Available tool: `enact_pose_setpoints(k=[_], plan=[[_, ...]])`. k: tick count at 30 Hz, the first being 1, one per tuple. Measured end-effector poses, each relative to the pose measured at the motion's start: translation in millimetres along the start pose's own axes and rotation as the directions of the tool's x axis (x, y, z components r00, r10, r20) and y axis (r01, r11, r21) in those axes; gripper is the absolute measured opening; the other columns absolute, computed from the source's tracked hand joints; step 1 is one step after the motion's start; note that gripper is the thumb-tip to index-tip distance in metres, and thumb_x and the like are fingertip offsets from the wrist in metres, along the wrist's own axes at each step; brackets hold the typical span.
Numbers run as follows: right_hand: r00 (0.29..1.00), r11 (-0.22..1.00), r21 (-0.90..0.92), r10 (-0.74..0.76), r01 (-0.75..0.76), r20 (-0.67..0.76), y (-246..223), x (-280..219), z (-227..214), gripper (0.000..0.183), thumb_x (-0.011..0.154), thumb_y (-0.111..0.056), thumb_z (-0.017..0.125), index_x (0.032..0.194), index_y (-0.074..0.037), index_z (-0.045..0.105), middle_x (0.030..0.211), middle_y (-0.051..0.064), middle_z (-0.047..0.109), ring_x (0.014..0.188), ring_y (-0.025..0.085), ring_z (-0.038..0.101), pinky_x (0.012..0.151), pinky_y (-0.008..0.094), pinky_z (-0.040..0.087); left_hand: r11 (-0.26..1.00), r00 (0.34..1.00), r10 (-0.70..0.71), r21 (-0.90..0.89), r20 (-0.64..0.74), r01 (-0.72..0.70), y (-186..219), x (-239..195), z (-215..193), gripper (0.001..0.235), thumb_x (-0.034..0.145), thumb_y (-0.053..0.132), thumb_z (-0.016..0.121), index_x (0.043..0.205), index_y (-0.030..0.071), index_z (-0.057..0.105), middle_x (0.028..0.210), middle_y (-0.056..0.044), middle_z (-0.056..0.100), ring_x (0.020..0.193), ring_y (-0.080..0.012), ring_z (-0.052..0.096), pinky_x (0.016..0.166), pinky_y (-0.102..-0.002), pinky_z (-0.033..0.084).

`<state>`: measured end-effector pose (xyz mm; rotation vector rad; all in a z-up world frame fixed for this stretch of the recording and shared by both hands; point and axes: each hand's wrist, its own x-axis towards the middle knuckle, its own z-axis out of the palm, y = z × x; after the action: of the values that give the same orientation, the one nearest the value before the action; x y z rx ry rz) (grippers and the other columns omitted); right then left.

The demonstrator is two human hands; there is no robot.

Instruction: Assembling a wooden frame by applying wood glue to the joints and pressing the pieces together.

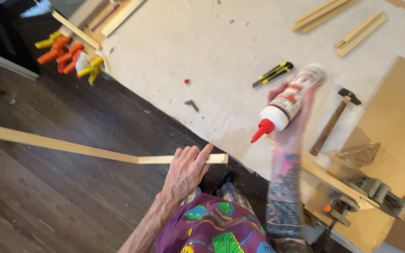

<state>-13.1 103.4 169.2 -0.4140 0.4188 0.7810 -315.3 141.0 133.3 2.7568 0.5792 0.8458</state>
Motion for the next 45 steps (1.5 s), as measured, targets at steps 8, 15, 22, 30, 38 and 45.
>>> enact_pose_setpoints(k=[8,15,22,30,38,45], plan=[[0.817,0.658,-0.511,-0.308,0.553,0.488,-11,-129,63,0.075,0.086,-0.046,0.076,0.147,-0.013,0.047,0.105,0.008,0.069,0.085,0.019,0.072,0.074,0.037,0.065,0.989,0.993,-0.063,0.137,0.095,0.050,41,26,-13,0.038,0.102,0.027,0.067,0.136,0.013,0.059,0.080,-0.001,0.045,0.068,-0.0208,0.047,0.062,-0.037,0.037],[0.834,0.671,-0.508,-0.345,0.540,0.431,-9,-134,75,0.082,0.084,-0.041,0.078,0.154,-0.014,0.047,0.102,0.010,0.072,0.082,0.022,0.073,0.074,0.038,0.065,0.988,0.994,-0.055,0.152,0.095,0.040,52,32,-24,0.040,0.103,0.029,0.070,0.138,0.015,0.057,0.079,0.000,0.047,0.066,-0.0189,0.047,0.062,-0.035,0.038],[0.826,0.613,-0.556,-0.382,0.562,0.414,-6,-131,76,0.070,0.078,-0.045,0.082,0.132,-0.009,0.057,0.099,0.009,0.073,0.080,0.020,0.074,0.071,0.037,0.066,0.987,0.996,-0.033,0.160,0.078,0.020,54,34,-26,0.043,0.099,0.030,0.074,0.137,0.017,0.059,0.078,0.002,0.048,0.066,-0.0176,0.048,0.061,-0.034,0.038],[0.817,0.558,-0.598,-0.413,0.576,0.403,-4,-130,82,0.065,0.079,-0.045,0.080,0.127,-0.006,0.059,0.104,0.011,0.074,0.081,0.020,0.076,0.071,0.036,0.069,0.989,0.997,-0.025,0.150,0.077,0.013,52,37,-28,0.040,0.102,0.029,0.071,0.137,0.016,0.058,0.077,0.002,0.047,0.065,-0.0179,0.047,0.060,-0.035,0.037],[0.826,0.585,-0.584,-0.412,0.563,0.384,-4,-130,83,0.073,0.076,-0.042,0.083,0.134,-0.007,0.057,0.110,0.015,0.077,0.085,0.024,0.078,0.074,0.037,0.070,0.990,0.996,-0.027,0.142,0.090,0.014,49,36,-25,0.045,0.099,0.030,0.075,0.138,0.018,0.058,0.077,0.002,0.047,0.065,-0.0184,0.047,0.060,-0.035,0.036],[0.827,0.589,-0.580,-0.417,0.562,0.378,-2,-131,84,0.068,0.078,-0.040,0.082,0.132,-0.007,0.058,0.113,0.016,0.076,0.087,0.025,0.078,0.075,0.038,0.070,0.990,0.997,-0.021,0.142,0.079,0.010,47,36,-26,0.045,0.098,0.031,0.076,0.138,0.017,0.058,0.077,0.001,0.048,0.065,-0.0178,0.047,0.059,-0.035,0.036]])
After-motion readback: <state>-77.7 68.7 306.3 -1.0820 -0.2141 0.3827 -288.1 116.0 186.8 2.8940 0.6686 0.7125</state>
